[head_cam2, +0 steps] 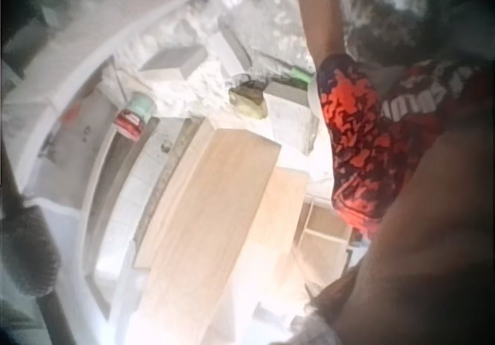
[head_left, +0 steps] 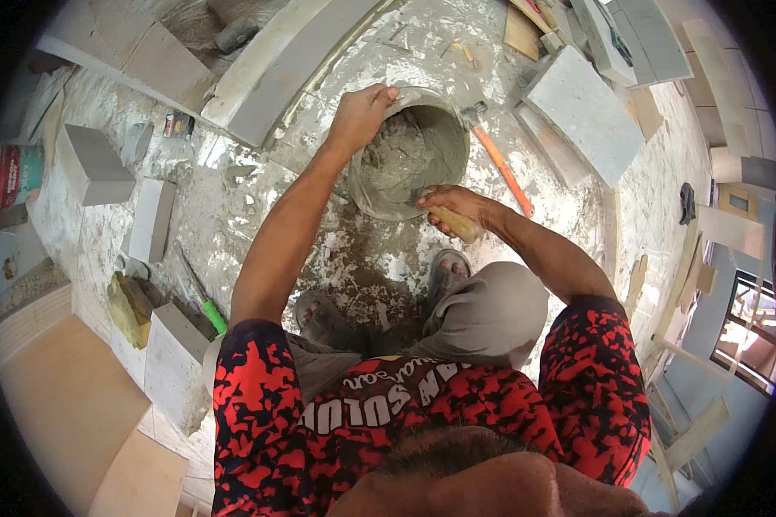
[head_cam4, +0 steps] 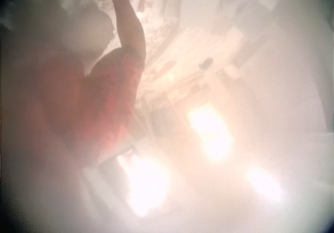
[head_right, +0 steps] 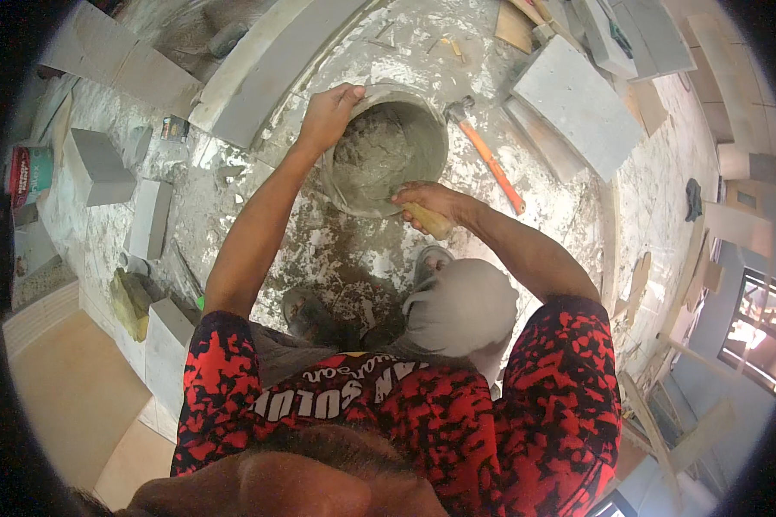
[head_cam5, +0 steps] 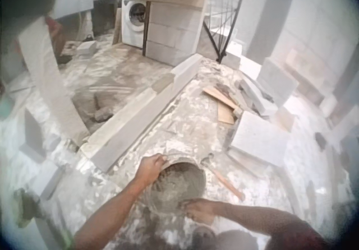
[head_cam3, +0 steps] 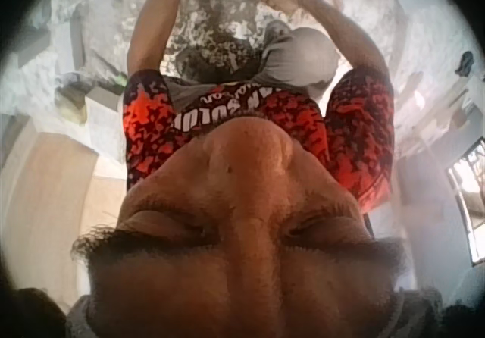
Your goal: The person applies mortar to a low ledge using a trowel, mixes mortar in a bucket, and then coats building blocks with mortar before positioning them onto the ledge.
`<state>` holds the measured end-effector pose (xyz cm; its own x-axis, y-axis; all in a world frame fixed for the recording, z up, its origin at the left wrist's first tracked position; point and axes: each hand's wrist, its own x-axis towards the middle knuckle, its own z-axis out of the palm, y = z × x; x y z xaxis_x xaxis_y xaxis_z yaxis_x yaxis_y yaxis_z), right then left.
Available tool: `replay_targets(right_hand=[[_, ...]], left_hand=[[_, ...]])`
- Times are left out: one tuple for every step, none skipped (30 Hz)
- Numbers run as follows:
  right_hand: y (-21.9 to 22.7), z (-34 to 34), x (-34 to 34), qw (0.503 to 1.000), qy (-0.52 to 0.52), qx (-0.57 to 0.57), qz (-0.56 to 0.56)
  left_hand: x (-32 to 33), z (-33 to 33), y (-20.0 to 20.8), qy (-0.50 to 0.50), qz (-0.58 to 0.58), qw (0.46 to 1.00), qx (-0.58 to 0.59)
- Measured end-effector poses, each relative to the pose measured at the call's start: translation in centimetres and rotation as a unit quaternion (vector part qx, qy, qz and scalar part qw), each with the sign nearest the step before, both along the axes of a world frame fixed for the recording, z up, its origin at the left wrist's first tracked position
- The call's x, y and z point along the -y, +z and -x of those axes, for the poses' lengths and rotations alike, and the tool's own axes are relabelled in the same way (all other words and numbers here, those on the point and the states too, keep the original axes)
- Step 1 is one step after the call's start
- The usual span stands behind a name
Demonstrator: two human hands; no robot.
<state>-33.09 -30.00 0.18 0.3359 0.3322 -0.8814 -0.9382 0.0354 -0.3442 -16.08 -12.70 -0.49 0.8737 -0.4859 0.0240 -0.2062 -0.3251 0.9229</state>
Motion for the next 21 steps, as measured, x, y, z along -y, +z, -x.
replay_targets(right_hand=[[0.6, -0.2, 0.1, 0.999, 0.016, 0.015, 0.031], [1.1, -0.4, 0.1, 0.997, 0.032, 0.030, 0.063], [1.6, -1.0, 0.4, 0.984, 0.119, 0.084, 0.102], [2.5, -1.6, 0.4, 0.938, 0.244, 0.178, 0.168], [3.5, -2.4, 0.3, 0.862, 0.363, 0.268, 0.231], [3.9, -3.1, 0.4, 0.759, 0.470, 0.348, 0.286], [2.4, -3.7, 1.3, 0.685, 0.507, 0.412, 0.323], [4.4, -4.7, 0.2, 0.641, 0.532, 0.415, 0.365], [6.7, -6.1, -0.7, 0.595, 0.555, 0.417, 0.404], [8.3, -6.6, -1.3, 0.548, 0.577, 0.413, 0.444], [7.8, -7.1, -0.8, 0.554, 0.566, 0.391, 0.469], [6.7, -8.0, 0.1, 0.559, 0.556, 0.370, 0.492], [5.6, -8.0, 1.0, 0.564, 0.547, 0.345, 0.514], [4.3, -7.0, 2.0, 0.623, 0.512, 0.351, 0.476], [2.3, -5.9, 3.8, 0.677, 0.473, 0.355, 0.439], [-0.1, -4.5, 4.8, 0.729, 0.430, 0.356, 0.395], [-3.7, -2.2, 5.2, 0.735, 0.384, 0.398, 0.393], [-5.8, -0.4, 5.2, 0.734, 0.338, 0.444, 0.388], [0.4, -2.6, 0.7, 0.887, 0.307, 0.207, 0.275], [1.1, -1.9, 0.5, 0.911, 0.262, 0.200, 0.249], [1.3, -1.0, 0.3, 0.903, 0.276, 0.220, 0.245]], left_hand=[[0.2, 0.0, 0.1, -0.004, 0.007, 1.000, 0.007], [0.3, 0.0, 0.3, 0.008, 0.002, 1.000, 0.004], [0.5, -0.1, 0.5, 0.020, -0.002, 1.000, 0.001], [0.7, 0.1, 0.5, 0.031, -0.006, 1.000, -0.003], [0.9, -0.1, 0.4, 0.030, -0.017, 0.999, -0.005], [1.0, -0.5, 0.3, 0.029, -0.027, 0.999, -0.006], [1.4, -0.8, 0.4, 0.024, -0.035, 0.999, -0.004], [1.2, -1.1, 0.4, 0.030, -0.044, 0.999, 0.003], [0.9, -1.3, 0.4, 0.037, -0.054, 0.998, 0.009], [0.9, -1.3, 0.3, 0.041, -0.060, 0.997, 0.013], [0.9, -1.3, 0.3, 0.039, -0.042, 0.998, 0.023], [0.8, -1.4, 0.3, 0.038, -0.026, 0.998, 0.033], [0.7, -1.1, 0.2, 0.036, -0.008, 0.999, 0.039], [0.8, -1.0, 0.3, 0.037, -0.017, 0.999, 0.028], [1.4, -1.0, 0.5, 0.036, -0.023, 0.999, 0.020], [1.5, -0.9, 0.6, 0.034, -0.032, 0.999, 0.010], [1.8, -0.6, 0.6, 0.030, -0.031, 0.999, 0.006], [1.9, -0.7, 0.5, 0.031, -0.030, 0.999, 0.006], [0.2, -1.4, 0.0, 0.052, -0.051, 0.997, 0.009], [0.6, -1.2, 0.2, 0.044, -0.047, 0.998, 0.009], [1.2, -1.0, 0.3, 0.035, -0.045, 0.998, 0.009]])
